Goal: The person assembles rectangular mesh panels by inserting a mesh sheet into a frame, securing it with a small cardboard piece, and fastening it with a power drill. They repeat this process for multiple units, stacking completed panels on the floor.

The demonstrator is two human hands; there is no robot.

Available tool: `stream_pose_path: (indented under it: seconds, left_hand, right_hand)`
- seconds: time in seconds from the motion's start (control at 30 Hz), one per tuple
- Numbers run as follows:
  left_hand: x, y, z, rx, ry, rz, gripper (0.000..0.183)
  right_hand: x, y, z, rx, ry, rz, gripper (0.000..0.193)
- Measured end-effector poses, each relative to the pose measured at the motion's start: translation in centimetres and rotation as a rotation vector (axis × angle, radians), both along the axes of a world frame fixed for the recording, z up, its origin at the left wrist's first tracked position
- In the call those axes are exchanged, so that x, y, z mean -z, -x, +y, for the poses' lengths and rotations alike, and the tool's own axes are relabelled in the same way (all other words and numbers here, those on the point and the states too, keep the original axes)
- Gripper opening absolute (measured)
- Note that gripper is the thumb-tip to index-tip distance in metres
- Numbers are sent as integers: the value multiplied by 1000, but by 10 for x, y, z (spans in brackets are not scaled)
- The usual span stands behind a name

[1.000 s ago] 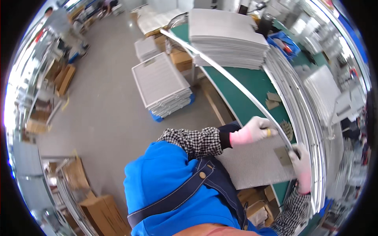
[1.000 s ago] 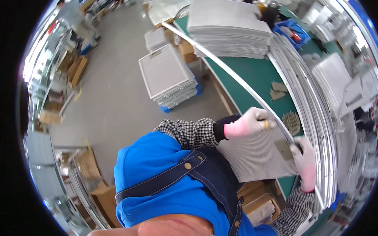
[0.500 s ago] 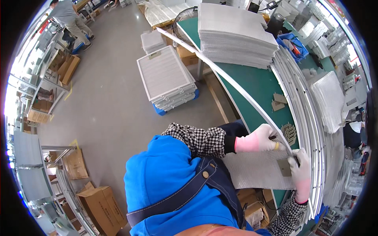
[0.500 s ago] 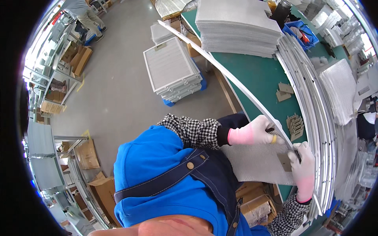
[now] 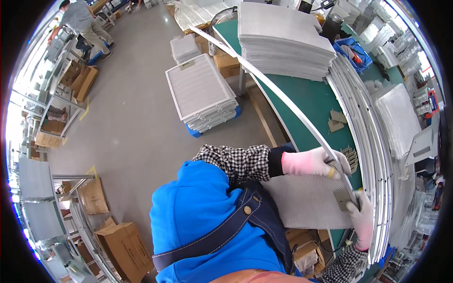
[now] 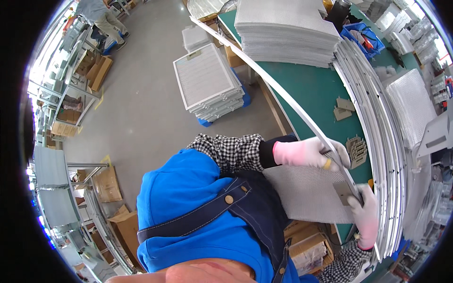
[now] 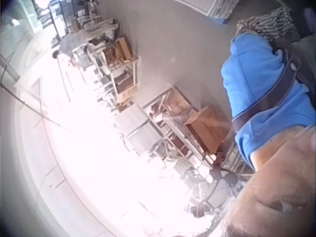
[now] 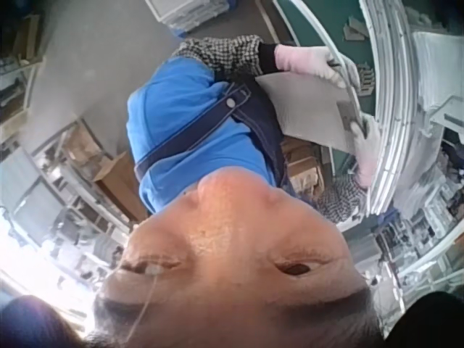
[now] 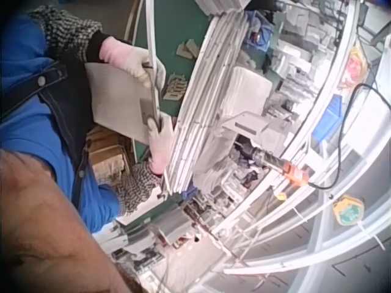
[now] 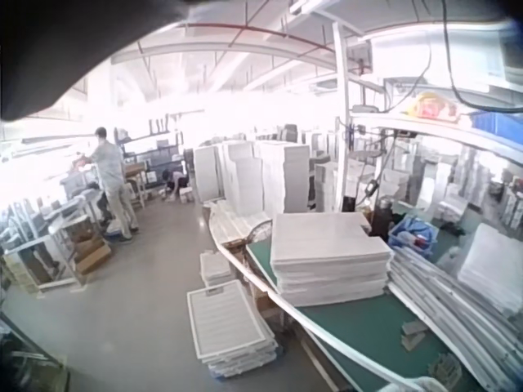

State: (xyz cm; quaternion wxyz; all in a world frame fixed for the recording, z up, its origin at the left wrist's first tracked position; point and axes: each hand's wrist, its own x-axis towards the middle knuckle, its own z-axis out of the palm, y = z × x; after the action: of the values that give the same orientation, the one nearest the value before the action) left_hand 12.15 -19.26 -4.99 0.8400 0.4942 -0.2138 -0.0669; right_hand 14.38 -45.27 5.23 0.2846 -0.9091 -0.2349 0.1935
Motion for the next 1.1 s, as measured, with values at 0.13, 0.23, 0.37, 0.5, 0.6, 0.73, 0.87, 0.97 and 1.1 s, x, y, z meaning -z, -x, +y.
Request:
stream_pose_path:
  seconds: [0.13, 0.23, 0.37, 0.5, 0.6, 0.73, 0.87, 0.97, 1.1]
  left_hand:
    - [15, -8, 16, 23, 75, 34, 39]
    - [19, -8, 14, 10, 117, 41, 44]
    - [19, -9, 7, 25, 105, 53, 40]
    - [29, -13, 10, 12, 95, 74, 38]
    - [29, -12, 16, -40, 55, 47, 39]
    - [19, -7, 10, -87, 122, 28, 42]
    - [32, -14, 0, -74, 88, 3, 44]
    - [37, -15, 0, -5, 122, 33, 40]
    - [15, -10, 36, -66, -216, -71, 43]
  right_hand:
    - [-13, 3, -73, 254, 89, 176, 11]
    - [-18, 11, -83, 300, 92, 183, 10]
    - [-4, 18, -91, 215, 98, 57, 11]
    - [17, 17, -86, 196, 106, -90, 10]
    - [22, 14, -88, 174, 109, -91, 9]
    - [25, 6, -100, 189, 74, -1, 9]
    - [28, 12, -97, 141, 118, -133, 12]
    - [45, 13, -105, 115, 113, -270, 18]
    - [44, 9, -106, 86, 166, -219, 18]
